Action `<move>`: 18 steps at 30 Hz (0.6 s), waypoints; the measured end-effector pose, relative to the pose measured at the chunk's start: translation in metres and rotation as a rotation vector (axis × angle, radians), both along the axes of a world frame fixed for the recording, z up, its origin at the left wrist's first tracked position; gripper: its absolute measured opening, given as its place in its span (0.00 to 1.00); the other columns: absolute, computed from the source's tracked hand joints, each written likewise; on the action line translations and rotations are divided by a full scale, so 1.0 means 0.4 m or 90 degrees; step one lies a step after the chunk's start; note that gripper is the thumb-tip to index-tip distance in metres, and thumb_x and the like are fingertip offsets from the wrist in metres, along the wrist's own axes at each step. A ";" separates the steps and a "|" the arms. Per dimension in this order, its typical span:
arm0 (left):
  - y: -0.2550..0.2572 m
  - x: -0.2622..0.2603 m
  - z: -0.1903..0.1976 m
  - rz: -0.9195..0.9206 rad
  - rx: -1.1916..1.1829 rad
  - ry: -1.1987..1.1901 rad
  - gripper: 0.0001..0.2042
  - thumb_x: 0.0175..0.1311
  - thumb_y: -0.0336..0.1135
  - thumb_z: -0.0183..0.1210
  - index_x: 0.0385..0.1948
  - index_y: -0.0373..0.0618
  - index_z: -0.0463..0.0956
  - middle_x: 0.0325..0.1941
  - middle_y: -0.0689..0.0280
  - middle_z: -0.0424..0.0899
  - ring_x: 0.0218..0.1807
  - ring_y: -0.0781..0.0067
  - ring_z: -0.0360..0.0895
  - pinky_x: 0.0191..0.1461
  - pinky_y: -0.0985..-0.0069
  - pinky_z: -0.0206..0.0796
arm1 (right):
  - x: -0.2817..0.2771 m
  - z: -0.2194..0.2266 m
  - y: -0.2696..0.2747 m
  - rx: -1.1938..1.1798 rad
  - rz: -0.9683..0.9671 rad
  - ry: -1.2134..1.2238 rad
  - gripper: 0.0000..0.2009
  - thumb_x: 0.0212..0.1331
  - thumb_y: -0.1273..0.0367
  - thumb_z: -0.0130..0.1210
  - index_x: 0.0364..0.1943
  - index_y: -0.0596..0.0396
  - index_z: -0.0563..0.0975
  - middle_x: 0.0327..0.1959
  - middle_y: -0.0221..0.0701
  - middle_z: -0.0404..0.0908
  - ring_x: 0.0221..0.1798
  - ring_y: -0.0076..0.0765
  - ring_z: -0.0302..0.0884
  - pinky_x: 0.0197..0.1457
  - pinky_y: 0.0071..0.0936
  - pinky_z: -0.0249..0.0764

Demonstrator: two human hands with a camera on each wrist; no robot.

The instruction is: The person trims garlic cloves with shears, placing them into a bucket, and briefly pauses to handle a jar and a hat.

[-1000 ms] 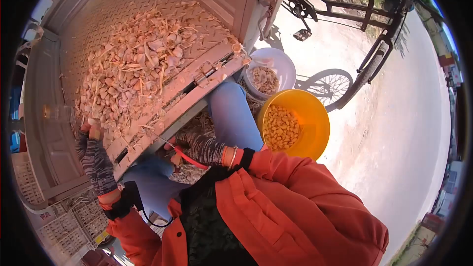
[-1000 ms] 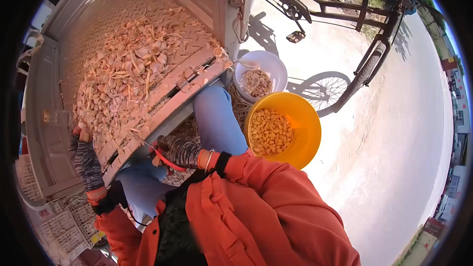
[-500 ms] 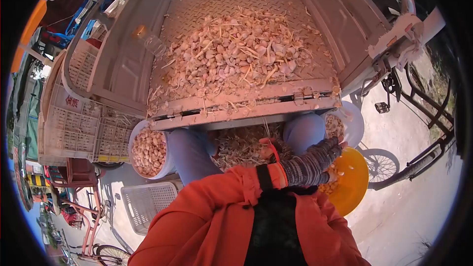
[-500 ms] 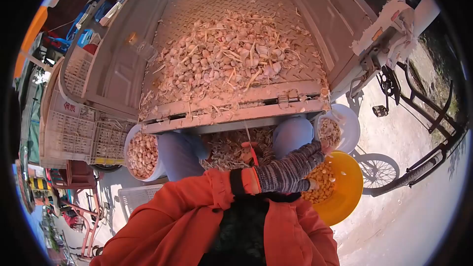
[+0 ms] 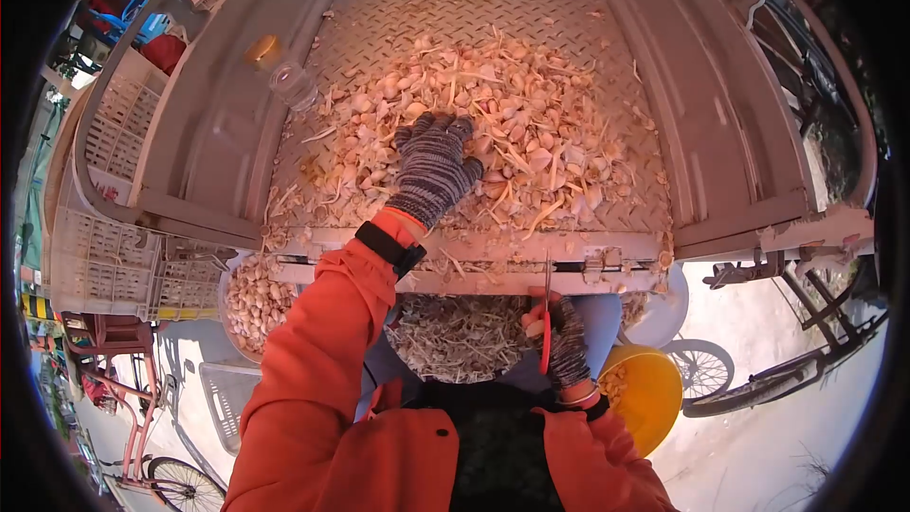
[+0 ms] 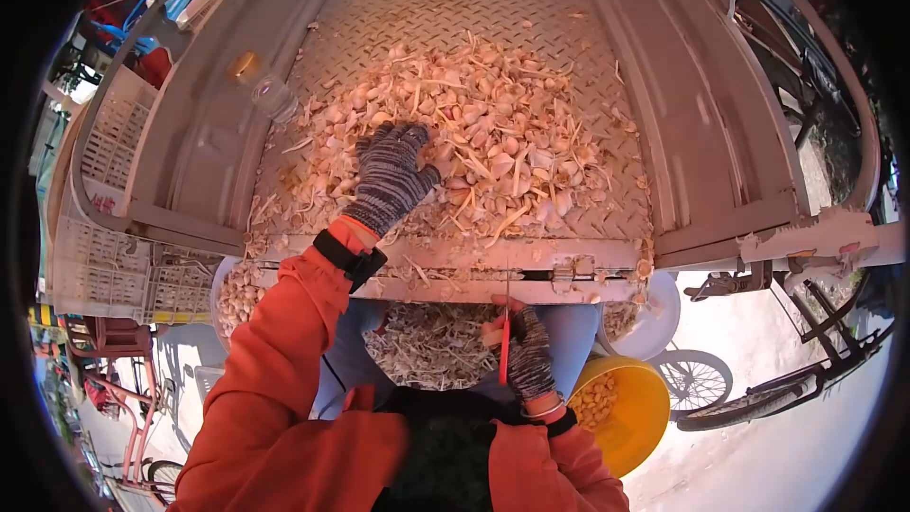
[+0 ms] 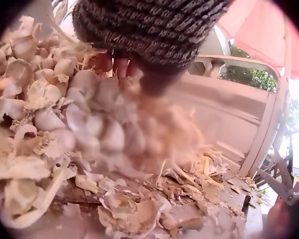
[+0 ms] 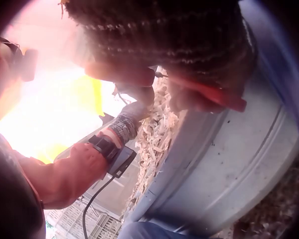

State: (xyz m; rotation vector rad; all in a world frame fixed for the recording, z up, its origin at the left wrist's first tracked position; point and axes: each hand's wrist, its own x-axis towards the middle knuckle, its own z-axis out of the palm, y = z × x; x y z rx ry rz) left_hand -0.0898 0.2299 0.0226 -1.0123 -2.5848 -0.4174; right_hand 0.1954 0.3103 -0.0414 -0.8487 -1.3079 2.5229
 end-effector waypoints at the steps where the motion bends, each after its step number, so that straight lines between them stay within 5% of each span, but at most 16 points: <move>1: 0.013 0.000 -0.001 -0.002 -0.015 -0.014 0.24 0.51 0.50 0.62 0.48 0.47 0.76 0.49 0.60 0.79 0.58 0.54 0.69 0.64 0.50 0.50 | 0.000 -0.008 0.001 -0.112 -0.032 0.004 0.22 0.50 0.82 0.57 0.53 0.60 0.72 0.28 0.27 0.71 0.30 0.25 0.73 0.44 0.22 0.74; 4: 0.026 -0.002 -0.009 -0.019 0.001 -0.070 0.21 0.53 0.49 0.61 0.46 0.48 0.76 0.44 0.62 0.82 0.52 0.58 0.72 0.61 0.50 0.50 | 0.004 -0.002 -0.008 0.000 -0.007 0.002 0.22 0.50 0.82 0.57 0.53 0.60 0.71 0.28 0.27 0.70 0.30 0.26 0.74 0.46 0.22 0.75; 14: 0.056 0.012 0.041 -0.021 -0.026 -0.193 0.11 0.53 0.40 0.61 0.37 0.49 0.77 0.36 0.64 0.83 0.43 0.62 0.76 0.59 0.46 0.49 | 0.008 0.068 0.012 -0.052 0.004 0.091 0.21 0.55 0.83 0.52 0.55 0.59 0.69 0.33 0.28 0.72 0.34 0.26 0.77 0.48 0.23 0.77; 16: 0.047 0.041 0.085 -0.012 0.008 -0.243 0.11 0.53 0.38 0.61 0.36 0.46 0.76 0.34 0.62 0.82 0.38 0.62 0.77 0.57 0.52 0.57 | 0.001 0.085 0.016 0.192 0.014 0.106 0.23 0.54 0.84 0.53 0.56 0.58 0.69 0.35 0.28 0.73 0.36 0.26 0.77 0.47 0.23 0.78; 17: 0.024 0.052 0.053 -0.092 0.151 -0.129 0.11 0.54 0.35 0.63 0.36 0.44 0.76 0.30 0.66 0.80 0.32 0.71 0.76 0.46 0.67 0.67 | -0.004 0.070 0.019 0.316 -0.020 0.182 0.23 0.53 0.82 0.57 0.55 0.58 0.71 0.34 0.28 0.74 0.36 0.25 0.75 0.41 0.22 0.77; 18: -0.001 0.094 0.067 -0.095 0.150 -0.134 0.11 0.54 0.35 0.63 0.36 0.44 0.76 0.30 0.66 0.80 0.32 0.71 0.76 0.46 0.67 0.67 | 0.000 0.089 0.019 0.315 -0.023 0.177 0.23 0.53 0.82 0.57 0.55 0.58 0.71 0.34 0.28 0.74 0.36 0.25 0.75 0.41 0.22 0.77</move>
